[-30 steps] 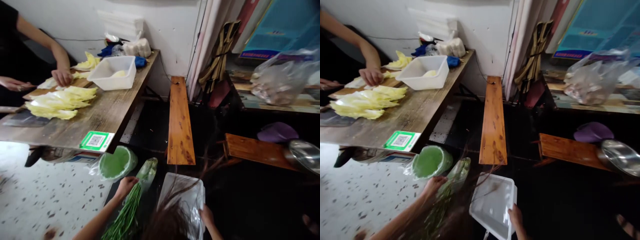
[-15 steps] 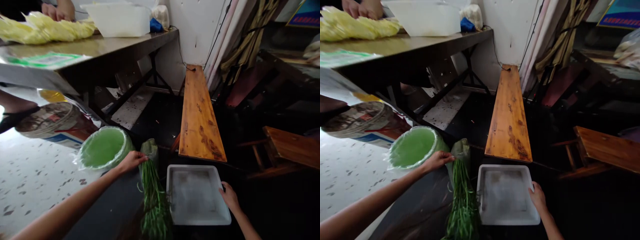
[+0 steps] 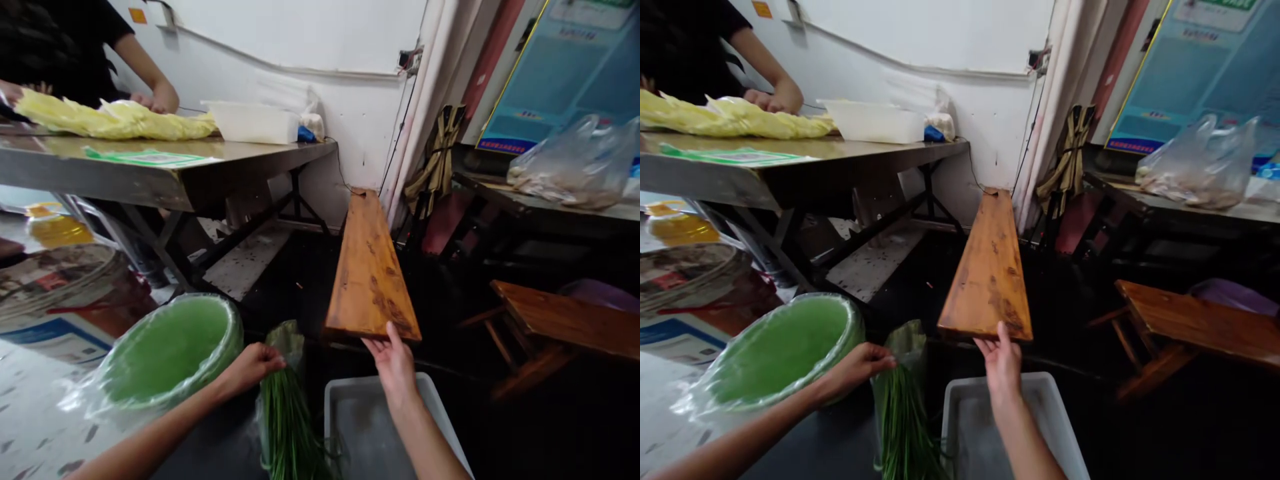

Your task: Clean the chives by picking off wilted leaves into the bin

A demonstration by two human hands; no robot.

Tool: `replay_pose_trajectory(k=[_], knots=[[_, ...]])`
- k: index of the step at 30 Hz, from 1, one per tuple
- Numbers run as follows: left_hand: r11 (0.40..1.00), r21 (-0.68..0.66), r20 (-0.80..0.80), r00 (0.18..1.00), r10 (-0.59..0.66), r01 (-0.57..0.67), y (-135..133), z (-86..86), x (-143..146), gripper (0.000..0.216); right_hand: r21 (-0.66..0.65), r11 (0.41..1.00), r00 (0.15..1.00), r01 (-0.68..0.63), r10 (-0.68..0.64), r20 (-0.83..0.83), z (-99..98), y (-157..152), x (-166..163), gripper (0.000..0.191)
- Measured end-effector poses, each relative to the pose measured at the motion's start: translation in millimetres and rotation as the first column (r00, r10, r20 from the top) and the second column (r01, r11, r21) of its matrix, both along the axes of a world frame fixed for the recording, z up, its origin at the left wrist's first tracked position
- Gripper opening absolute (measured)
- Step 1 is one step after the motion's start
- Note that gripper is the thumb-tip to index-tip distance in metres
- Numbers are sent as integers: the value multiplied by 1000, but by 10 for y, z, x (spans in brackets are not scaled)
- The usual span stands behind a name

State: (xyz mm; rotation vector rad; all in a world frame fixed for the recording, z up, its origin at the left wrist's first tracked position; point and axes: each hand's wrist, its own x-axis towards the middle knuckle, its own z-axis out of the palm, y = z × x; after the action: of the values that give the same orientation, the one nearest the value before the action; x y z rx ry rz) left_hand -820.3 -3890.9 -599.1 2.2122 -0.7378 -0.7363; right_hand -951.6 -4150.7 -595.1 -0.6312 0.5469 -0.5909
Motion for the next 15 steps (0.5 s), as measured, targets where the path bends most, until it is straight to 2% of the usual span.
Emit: replay_pose_trajectory(k=[2,4,5,6,7,8,9,10,11,12,13,14,15], knots=[[1000,11,-30,999,20,-20,114,-31,27,40,-9,998,997,-55,55,49,-76,383,153,44],[999,28,-53,998,38,-37,225,-53,54,43,-111,980,985,-163,168,31,-179,639,240,44],[998,34,-70,996,45,-43,277,-58,64,44,-211,947,970,-243,243,-26,-247,664,234,45],[998,36,-92,994,53,-50,328,-57,71,45,-336,885,947,-322,298,-123,-329,602,183,45],[998,35,-115,991,63,-59,375,-50,73,47,-459,795,916,-398,315,-249,-425,450,83,44],[997,35,-143,987,71,-67,417,-37,71,48,-584,687,893,-432,237,-382,-538,215,-64,40],[996,37,-171,982,82,-77,452,-17,64,50,-687,592,875,-421,66,-480,-667,-86,-253,35],[996,40,-202,975,92,-85,478,8,50,52,-758,535,830,-373,-174,-530,-814,-427,-474,32],[995,44,-234,967,101,-93,495,35,30,55,-787,494,729,-369,-372,-575,-979,-777,-715,33],[994,48,-266,958,109,-100,504,63,1,56,-756,491,587,-432,-484,-649,-1161,-1105,-967,33],[993,59,-299,947,119,-106,507,86,-36,57,-694,533,429,-485,-546,-720,-1353,-1384,-1217,30],[991,76,-333,934,129,-109,509,104,-84,58,-565,610,295,-555,-490,-820,-1545,-1595,-1452,24],[988,105,-364,920,147,-116,517,114,-139,58,-414,674,198,-612,-377,-905,-1720,-1733,-1661,18]])
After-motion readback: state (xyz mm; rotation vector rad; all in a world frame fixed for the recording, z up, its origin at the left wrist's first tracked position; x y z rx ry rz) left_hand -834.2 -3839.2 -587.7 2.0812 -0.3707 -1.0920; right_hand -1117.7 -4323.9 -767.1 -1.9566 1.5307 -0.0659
